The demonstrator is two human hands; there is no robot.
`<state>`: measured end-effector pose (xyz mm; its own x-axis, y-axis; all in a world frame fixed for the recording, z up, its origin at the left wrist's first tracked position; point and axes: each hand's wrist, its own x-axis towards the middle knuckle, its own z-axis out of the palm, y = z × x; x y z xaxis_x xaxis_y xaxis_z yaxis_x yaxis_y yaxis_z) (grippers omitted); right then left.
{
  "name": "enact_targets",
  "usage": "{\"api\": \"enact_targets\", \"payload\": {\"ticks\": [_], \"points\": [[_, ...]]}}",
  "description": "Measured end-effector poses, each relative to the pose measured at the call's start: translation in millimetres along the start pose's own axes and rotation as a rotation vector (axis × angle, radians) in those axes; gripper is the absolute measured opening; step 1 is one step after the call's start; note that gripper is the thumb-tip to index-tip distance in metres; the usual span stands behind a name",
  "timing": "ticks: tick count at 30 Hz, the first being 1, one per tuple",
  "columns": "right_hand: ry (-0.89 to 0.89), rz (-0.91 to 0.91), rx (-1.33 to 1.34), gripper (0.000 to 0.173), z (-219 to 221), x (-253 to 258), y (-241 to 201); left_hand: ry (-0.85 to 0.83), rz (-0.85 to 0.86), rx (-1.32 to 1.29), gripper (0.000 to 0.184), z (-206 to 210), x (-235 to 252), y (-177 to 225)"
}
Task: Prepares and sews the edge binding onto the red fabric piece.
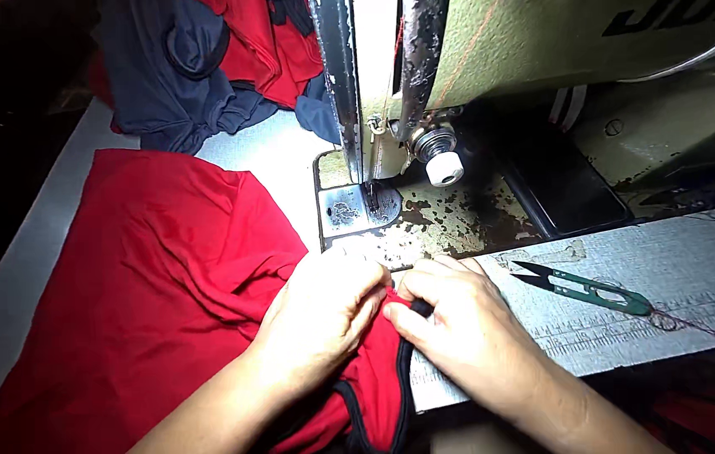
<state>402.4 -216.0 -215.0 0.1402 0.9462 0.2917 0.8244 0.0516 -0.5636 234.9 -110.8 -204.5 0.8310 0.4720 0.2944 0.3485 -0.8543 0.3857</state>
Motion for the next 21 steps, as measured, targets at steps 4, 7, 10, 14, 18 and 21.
{"api": "enact_targets", "payload": {"ticks": [4,7,10,14,18,21], "points": [[0.128,-0.041,-0.07,0.032,9.1,-13.1,1.4,-0.05,-0.094,0.136,0.026,-1.3,3.7,3.8],[0.17,-0.06,-0.056,0.018,8.6,-14.9,1.9,-0.087,-0.177,0.149,0.026,-6.0,4.1,4.8],[0.159,-0.151,-0.026,0.022,7.6,-15.9,3.3,-0.07,-0.184,0.179,0.026,-6.2,5.1,6.2],[0.163,-0.369,-0.086,0.023,6.9,-20.9,9.8,-0.063,-0.204,0.254,0.031,-7.1,3.8,8.9],[0.081,-0.469,-0.158,0.025,-2.2,-18.9,17.4,-0.028,-0.175,0.355,0.032,-5.7,-1.8,14.6],[0.037,-0.501,-0.178,0.026,-7.7,-14.4,20.6,0.005,-0.189,0.333,0.031,-0.4,-6.1,11.4]]}}
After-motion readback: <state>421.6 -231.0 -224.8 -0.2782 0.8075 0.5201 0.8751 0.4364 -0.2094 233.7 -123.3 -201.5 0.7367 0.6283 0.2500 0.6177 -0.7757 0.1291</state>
